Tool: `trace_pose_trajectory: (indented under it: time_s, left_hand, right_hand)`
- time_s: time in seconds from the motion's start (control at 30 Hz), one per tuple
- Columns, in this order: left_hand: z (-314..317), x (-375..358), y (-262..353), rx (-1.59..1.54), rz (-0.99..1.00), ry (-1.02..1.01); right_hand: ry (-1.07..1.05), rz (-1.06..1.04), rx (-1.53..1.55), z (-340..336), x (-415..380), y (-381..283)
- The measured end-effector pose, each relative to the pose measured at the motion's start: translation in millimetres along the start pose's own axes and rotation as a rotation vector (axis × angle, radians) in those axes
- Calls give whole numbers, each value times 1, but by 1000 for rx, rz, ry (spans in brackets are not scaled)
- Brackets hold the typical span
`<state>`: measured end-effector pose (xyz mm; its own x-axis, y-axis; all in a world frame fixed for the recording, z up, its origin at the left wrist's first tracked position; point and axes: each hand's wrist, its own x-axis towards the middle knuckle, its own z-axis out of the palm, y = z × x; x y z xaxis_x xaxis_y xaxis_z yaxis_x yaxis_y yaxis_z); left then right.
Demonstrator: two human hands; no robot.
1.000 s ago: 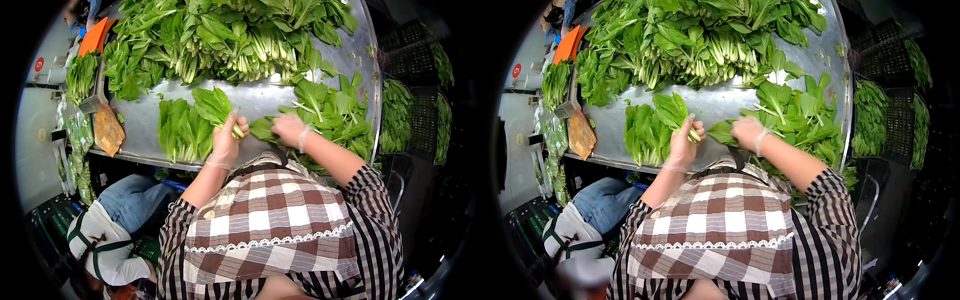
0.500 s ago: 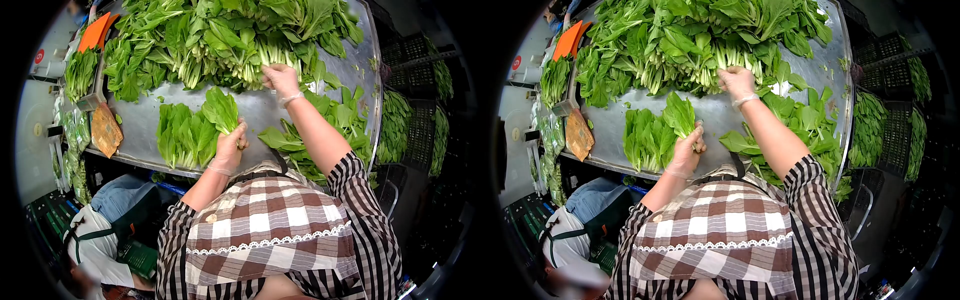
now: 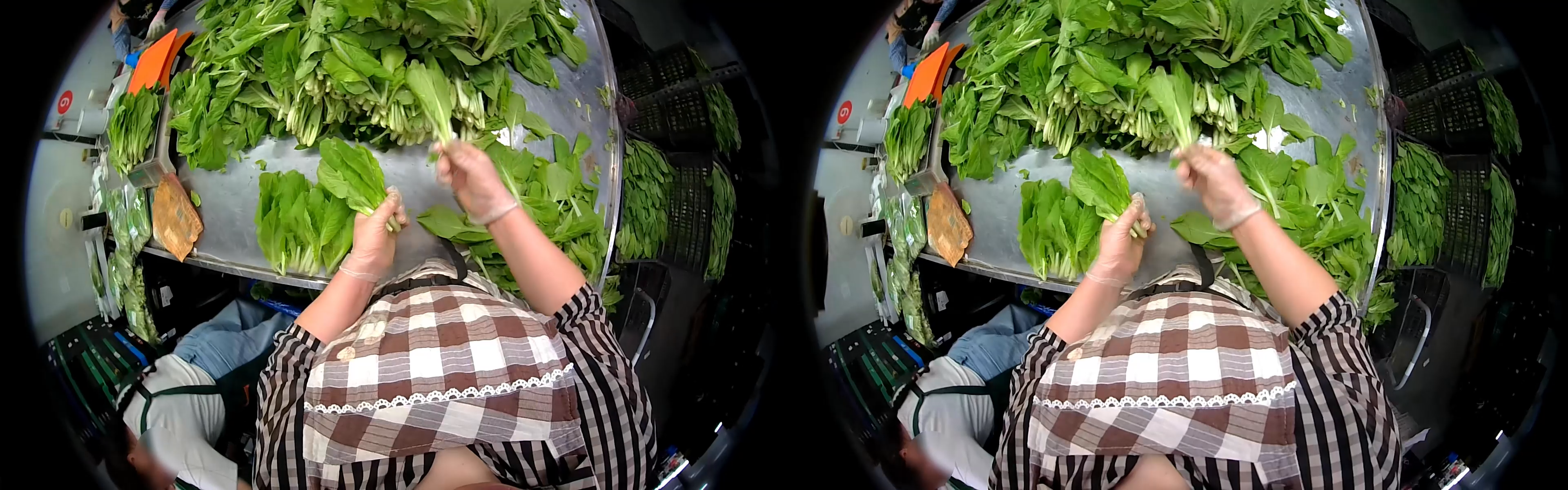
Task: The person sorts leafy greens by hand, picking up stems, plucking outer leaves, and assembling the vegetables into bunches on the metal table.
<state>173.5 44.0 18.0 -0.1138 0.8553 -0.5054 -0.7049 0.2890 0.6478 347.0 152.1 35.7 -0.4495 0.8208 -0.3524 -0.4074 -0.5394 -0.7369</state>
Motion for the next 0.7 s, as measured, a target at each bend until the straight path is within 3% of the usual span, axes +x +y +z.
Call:
trace_pose_trajectory:
  time_s: [0.1, 0.23, 0.33, 0.57, 0.67, 0.7]
  left_hand:
    - [15, 1, 0, 3, 8, -6]
    - [16, 10, -10, 95, 40, -18]
    - [14, 16, -13, 199, 61, 17]
    - [43, 17, -7, 264, 122, 84]
    - [36, 19, -12, 248, 104, 98]
    - [38, 15, -11, 252, 96, 89]
  right_hand:
    - [-78, 117, 68, -17, -18, 35]
    - [153, 113, -159, -27, -17, 52]
    - [189, 126, -223, -27, -15, 43]
    - [-3, 22, -649, -13, -40, 65]
    - [45, -149, -664, -9, -46, 69]
    - [63, -21, -443, -2, -51, 63]
